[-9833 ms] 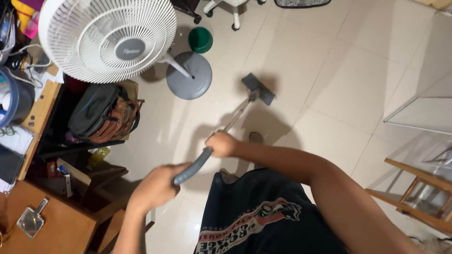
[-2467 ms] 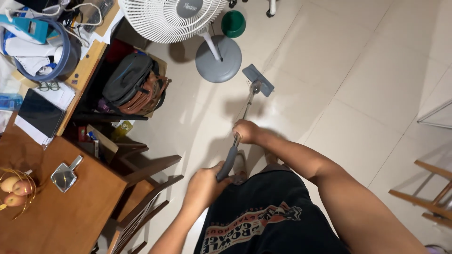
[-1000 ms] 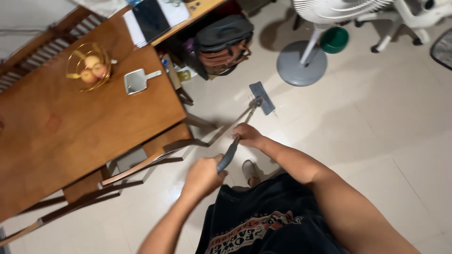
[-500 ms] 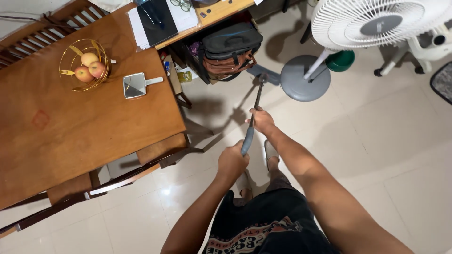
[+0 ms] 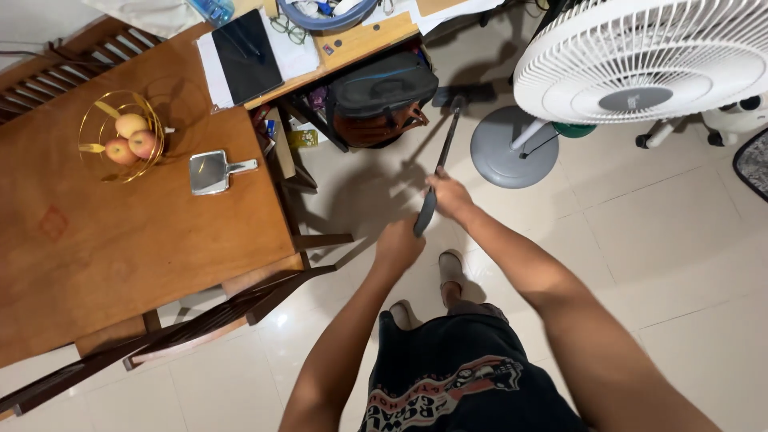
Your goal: Mop the tiled floor in a home environment.
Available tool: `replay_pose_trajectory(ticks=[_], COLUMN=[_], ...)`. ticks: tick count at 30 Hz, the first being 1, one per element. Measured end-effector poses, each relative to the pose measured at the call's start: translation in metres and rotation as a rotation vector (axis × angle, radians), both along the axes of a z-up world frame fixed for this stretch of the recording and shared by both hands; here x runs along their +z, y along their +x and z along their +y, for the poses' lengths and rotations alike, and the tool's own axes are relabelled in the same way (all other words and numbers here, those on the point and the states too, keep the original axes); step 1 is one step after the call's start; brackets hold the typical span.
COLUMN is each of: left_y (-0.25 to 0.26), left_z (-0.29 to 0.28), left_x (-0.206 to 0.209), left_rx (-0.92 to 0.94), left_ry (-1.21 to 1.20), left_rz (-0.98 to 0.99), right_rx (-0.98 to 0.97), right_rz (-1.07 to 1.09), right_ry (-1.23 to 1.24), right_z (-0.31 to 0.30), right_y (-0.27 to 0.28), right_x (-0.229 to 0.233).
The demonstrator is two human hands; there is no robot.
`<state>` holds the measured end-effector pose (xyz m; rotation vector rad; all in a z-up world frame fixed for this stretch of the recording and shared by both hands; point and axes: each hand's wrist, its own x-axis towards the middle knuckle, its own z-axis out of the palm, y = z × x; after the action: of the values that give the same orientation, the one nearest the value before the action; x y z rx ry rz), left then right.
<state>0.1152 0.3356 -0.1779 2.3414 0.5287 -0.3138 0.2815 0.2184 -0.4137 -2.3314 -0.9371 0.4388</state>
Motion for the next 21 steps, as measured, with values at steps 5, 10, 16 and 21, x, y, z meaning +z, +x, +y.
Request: replay_pose_trajectory(ticks=[5, 10, 16, 21], left_y=[-0.012, 0.030, 0.088, 0.067], left_z=[-0.026, -0.038, -0.018, -0.005], left_x=[0.060, 0.028, -0.017, -0.009], left_rx=[-0.013, -0.031, -0.053, -0.082], left_ry=[-0.073, -0.108, -0.042, -0.039], left_rz=[0.070, 0.143, 0.127, 0.093], right_rx=[0.098, 0.107, 0.018, 0.067], right_rz=[0.009, -0.114, -0.084, -0.032], right_ry=[-0.040, 0.018, 0.015, -0.157], right_z=[-0.032, -0.043, -0.021, -0.011], right_y=[-0.028, 0.024, 0.083, 0.066], right_x=[0.108, 0.063, 0.037, 0.050])
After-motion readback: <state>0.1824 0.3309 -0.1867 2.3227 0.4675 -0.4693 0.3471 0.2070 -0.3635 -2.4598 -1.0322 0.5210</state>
